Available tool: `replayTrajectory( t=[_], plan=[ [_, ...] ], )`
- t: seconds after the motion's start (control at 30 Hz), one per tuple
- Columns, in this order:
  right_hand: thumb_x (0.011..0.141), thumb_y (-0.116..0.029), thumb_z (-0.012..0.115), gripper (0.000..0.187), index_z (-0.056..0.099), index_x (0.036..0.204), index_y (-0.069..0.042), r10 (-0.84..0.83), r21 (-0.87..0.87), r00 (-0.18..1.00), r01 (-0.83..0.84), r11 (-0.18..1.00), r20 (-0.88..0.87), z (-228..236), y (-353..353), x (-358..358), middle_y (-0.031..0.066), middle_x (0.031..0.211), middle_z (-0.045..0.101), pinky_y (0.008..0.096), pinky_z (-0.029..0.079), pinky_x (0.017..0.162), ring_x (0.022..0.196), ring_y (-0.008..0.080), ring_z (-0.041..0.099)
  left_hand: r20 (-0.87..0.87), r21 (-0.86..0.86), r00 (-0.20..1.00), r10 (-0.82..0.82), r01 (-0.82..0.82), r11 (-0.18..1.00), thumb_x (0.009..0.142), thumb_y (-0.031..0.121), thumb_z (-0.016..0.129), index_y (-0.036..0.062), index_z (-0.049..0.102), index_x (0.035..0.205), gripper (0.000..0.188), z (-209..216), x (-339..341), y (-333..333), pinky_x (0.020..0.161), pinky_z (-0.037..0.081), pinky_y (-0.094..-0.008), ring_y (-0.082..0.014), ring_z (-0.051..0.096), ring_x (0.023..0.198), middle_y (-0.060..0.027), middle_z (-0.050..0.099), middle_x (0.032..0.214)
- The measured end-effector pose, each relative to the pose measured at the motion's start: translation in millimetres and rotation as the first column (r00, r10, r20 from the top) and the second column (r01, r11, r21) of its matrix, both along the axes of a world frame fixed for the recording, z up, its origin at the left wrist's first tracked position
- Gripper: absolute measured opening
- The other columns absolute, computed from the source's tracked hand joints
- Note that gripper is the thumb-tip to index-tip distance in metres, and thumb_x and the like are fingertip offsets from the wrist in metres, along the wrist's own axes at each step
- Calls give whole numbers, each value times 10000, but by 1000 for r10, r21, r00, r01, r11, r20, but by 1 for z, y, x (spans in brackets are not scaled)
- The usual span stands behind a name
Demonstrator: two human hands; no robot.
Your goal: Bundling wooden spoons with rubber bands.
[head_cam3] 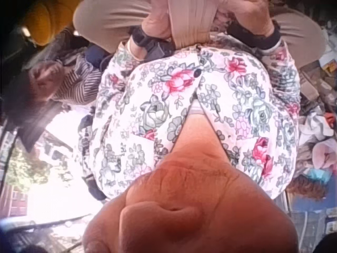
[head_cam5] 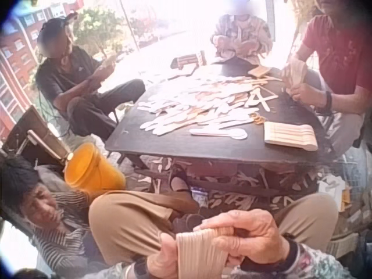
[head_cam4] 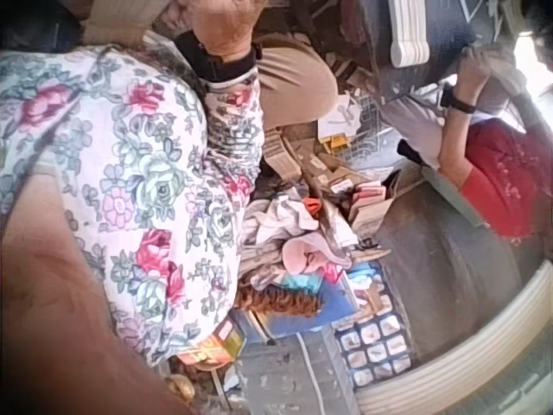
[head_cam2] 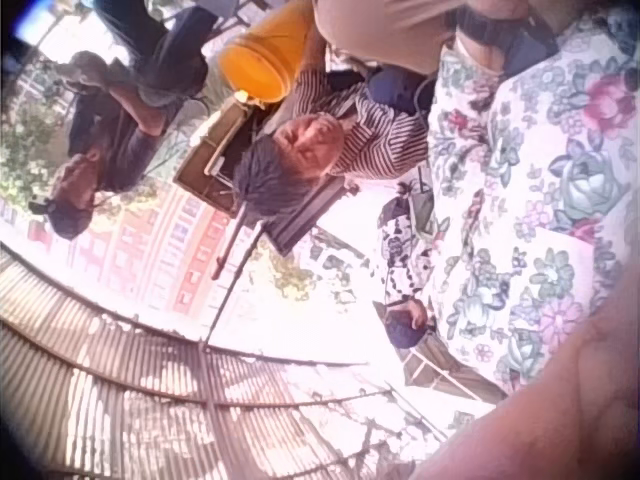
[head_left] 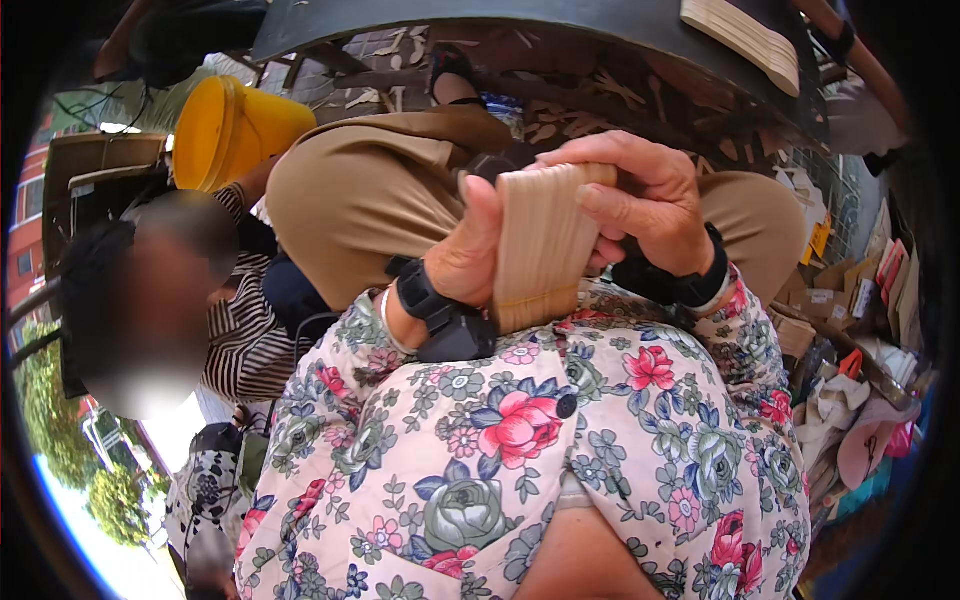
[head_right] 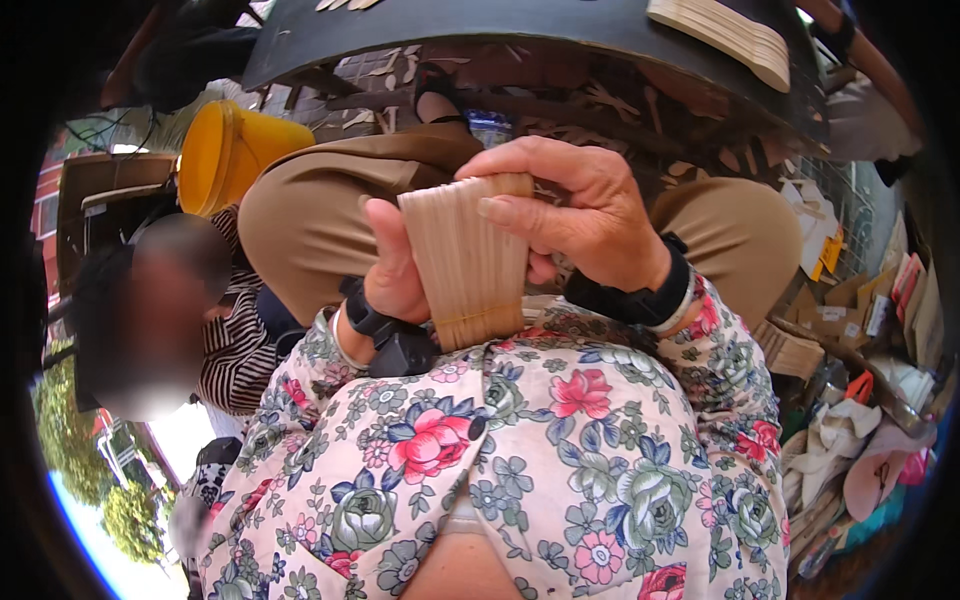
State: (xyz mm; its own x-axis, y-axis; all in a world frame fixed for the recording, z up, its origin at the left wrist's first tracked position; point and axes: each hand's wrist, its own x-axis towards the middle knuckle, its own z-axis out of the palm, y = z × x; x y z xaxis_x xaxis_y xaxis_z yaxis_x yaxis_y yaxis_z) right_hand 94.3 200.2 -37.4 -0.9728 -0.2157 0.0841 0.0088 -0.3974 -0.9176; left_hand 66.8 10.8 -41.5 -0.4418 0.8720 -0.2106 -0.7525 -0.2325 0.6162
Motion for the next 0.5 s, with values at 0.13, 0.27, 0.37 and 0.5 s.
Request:
replayTrajectory(
  t=[0.13, 0.27, 0.37, 0.5],
  plan=[
    [904, -36, 579, 231, 612, 1122, 36, -35, 172, 997, 47, 984, -70, 7, 2, 2, 57, 869, 639, 173, 414, 510, 571, 36, 522, -21, -11, 1000, -4, 4, 1000, 677, 880, 344, 7, 392, 1368, 1114, -4, 2, 0, 958, 482, -402, -301, 603, 1097, -229, 590, 1180],
    [935, -90, 551, 251, 626, 1150, 17, -121, 238, 985, 148, 960, -125, 6, -7, 3, 60, 956, 653, 169, 425, 601, 694, 42, 548, -51, 16, 998, 34, -33, 999, 693, 868, 343, 7, 447, 1322, 1071, -3, 2, 3, 962, 481, -398, -284, 608, 1082, -207, 600, 1156],
    [952, -123, 533, 263, 636, 1155, 9, -141, 260, 986, 159, 953, -84, 3, -11, 2, 64, 993, 658, 176, 432, 649, 758, 55, 563, -50, 33, 998, 38, -36, 999, 716, 844, 380, -6, 469, 1295, 1032, -2, 0, -2, 969, 476, -391, -280, 609, 1073, -201, 602, 1142],
    [958, -155, 529, 269, 651, 1128, 15, -150, 256, 987, 158, 954, -51, 6, -15, 0, 75, 998, 666, 202, 455, 723, 824, 89, 593, -19, 59, 1000, 24, -23, 998, 743, 806, 436, -14, 483, 1276, 979, -3, -3, -3, 959, 482, -384, -278, 612, 1065, -197, 608, 1130]
  ],
)
